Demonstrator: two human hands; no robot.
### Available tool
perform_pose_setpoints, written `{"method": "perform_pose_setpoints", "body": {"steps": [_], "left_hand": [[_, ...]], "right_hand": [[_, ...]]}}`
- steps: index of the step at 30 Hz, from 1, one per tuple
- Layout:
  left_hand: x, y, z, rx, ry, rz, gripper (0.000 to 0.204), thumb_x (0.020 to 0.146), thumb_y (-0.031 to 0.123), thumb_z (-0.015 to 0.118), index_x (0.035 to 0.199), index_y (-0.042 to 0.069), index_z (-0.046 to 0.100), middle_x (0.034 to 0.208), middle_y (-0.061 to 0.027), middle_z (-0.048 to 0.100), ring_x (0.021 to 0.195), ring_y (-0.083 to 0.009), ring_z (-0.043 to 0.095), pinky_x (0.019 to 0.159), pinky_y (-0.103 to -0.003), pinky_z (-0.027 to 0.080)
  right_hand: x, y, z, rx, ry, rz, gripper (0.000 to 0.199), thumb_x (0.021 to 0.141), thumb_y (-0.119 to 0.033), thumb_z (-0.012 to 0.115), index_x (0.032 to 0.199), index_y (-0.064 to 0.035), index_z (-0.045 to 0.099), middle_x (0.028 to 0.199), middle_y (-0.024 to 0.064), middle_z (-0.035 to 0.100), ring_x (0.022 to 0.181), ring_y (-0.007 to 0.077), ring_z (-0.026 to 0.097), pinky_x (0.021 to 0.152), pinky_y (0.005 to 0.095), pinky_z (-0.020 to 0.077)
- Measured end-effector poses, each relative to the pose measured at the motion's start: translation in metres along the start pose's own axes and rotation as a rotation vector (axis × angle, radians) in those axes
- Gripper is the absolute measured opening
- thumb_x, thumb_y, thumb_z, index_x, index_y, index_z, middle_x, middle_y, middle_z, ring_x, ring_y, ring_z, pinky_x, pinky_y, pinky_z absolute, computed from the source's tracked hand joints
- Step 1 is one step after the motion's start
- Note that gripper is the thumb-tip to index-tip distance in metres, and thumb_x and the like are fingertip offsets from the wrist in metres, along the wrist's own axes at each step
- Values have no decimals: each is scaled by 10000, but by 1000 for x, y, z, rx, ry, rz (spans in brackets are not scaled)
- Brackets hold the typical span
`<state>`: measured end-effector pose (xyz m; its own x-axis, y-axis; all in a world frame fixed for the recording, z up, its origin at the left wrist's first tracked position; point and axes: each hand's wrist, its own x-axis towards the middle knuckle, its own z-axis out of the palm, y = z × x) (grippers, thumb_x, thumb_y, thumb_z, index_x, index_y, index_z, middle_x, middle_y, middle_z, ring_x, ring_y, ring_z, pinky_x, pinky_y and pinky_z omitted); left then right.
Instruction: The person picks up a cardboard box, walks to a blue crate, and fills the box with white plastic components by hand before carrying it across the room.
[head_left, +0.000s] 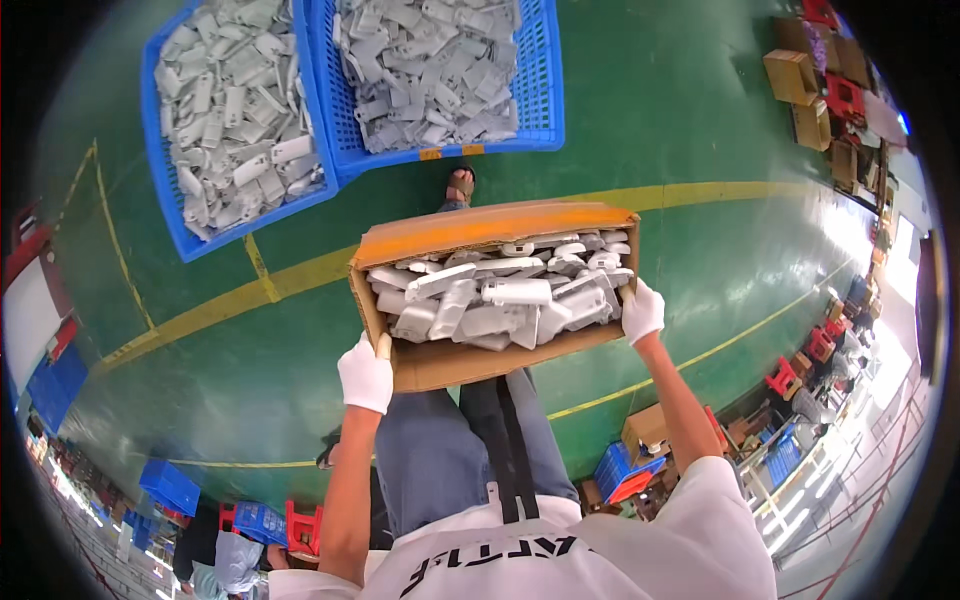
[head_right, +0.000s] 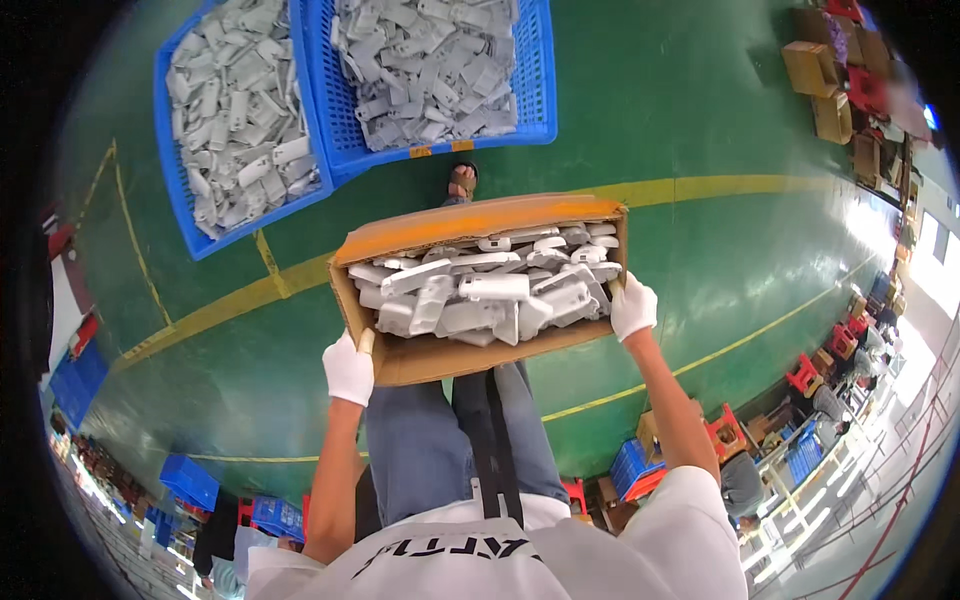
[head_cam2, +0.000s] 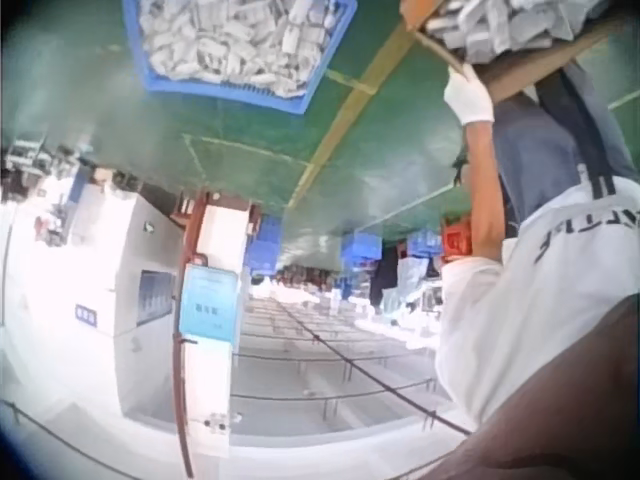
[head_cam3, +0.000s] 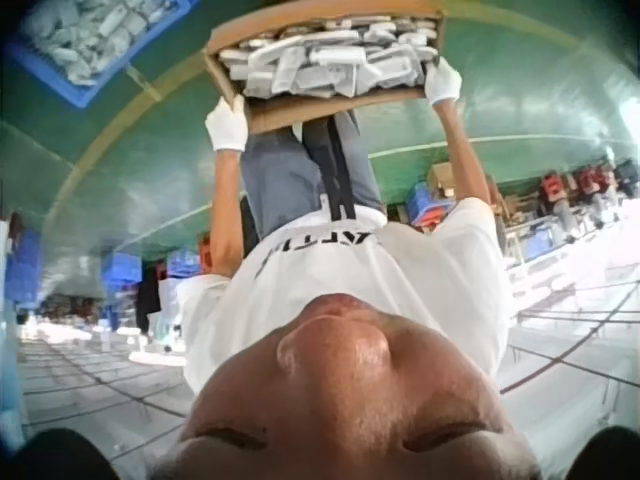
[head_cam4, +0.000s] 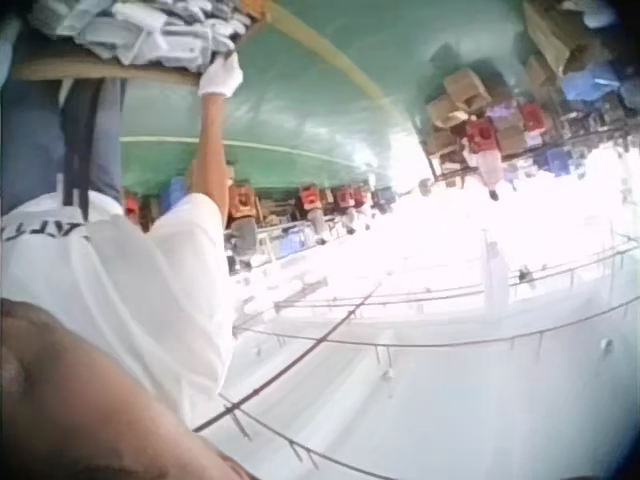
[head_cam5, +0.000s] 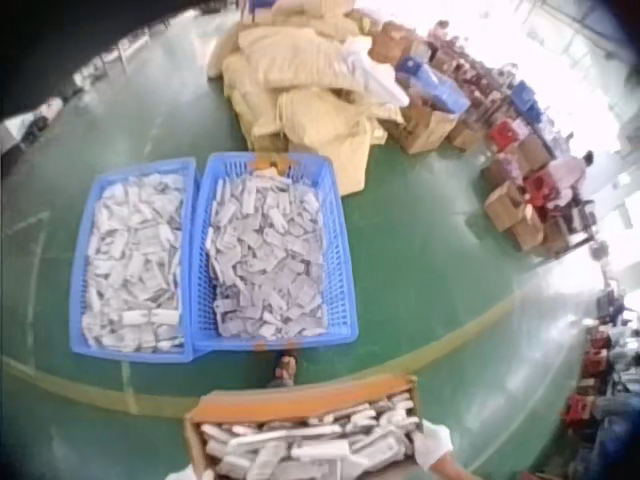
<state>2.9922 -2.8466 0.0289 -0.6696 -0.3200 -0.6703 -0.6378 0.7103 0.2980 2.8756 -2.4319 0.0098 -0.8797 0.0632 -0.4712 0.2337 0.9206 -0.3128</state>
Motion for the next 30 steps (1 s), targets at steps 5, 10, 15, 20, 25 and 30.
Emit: {"method": "perform_pose_setpoints", "body": {"steps": [5, 10, 15, 20, 25, 30], "left_hand": [[-52, 52, -76, -43, 196, 122, 304, 912, 272, 553, 950, -23, 617, 788, -251, 627, 751, -438, 603, 654, -494, 475], [-71, 140, -129, -63, 244, 182, 286, 902, 253, 562, 936, -24, 627, 797, -264, 622, 757, -439, 601, 644, -488, 471], [-64, 251, -135, -44, 266, 255, 293, 877, 271, 593, 921, -14, 642, 814, -261, 630, 790, -449, 599, 672, -497, 462], [-50, 400, -120, 14, 193, 353, 252, 850, 222, 623, 928, -17, 634, 836, -263, 624, 803, -455, 588, 673, -476, 459], [-41, 543, -102, 136, 203, 414, 241, 839, 222, 624, 874, -15, 643, 781, -252, 625, 750, -441, 593, 644, -475, 447], [-21, 713, -77, 94, 169, 493, 222, 853, 207, 606, 905, -5, 643, 807, -240, 630, 743, -411, 601, 654, -429, 456]], "right_hand": [[-53, -28, -93, 106, 198, 15, 152, 892, -164, 546, 944, -50, 632, 715, 226, 595, 704, 416, 595, 588, 440, 461], [-73, -34, -193, 148, 320, 67, 184, 895, -193, 547, 941, -37, 633, 722, 230, 602, 708, 414, 601, 602, 449, 463], [-43, 12, -284, 123, 327, 169, 244, 887, -286, 563, 924, -63, 656, 725, 228, 610, 726, 412, 612, 623, 478, 477], [8, 122, -349, 73, 312, 204, 263, 885, -313, 544, 809, -70, 611, 710, 221, 618, 725, 425, 607, 646, 513, 467], [59, 197, -434, 277, 209, 327, 266, 879, -290, 528, 809, -53, 627, 775, 229, 629, 766, 422, 611, 688, 506, 472], [144, 287, -531, 254, 350, 320, 306, 878, -324, 550, 779, -44, 624, 733, 212, 628, 744, 418, 613, 669, 492, 476]]}}
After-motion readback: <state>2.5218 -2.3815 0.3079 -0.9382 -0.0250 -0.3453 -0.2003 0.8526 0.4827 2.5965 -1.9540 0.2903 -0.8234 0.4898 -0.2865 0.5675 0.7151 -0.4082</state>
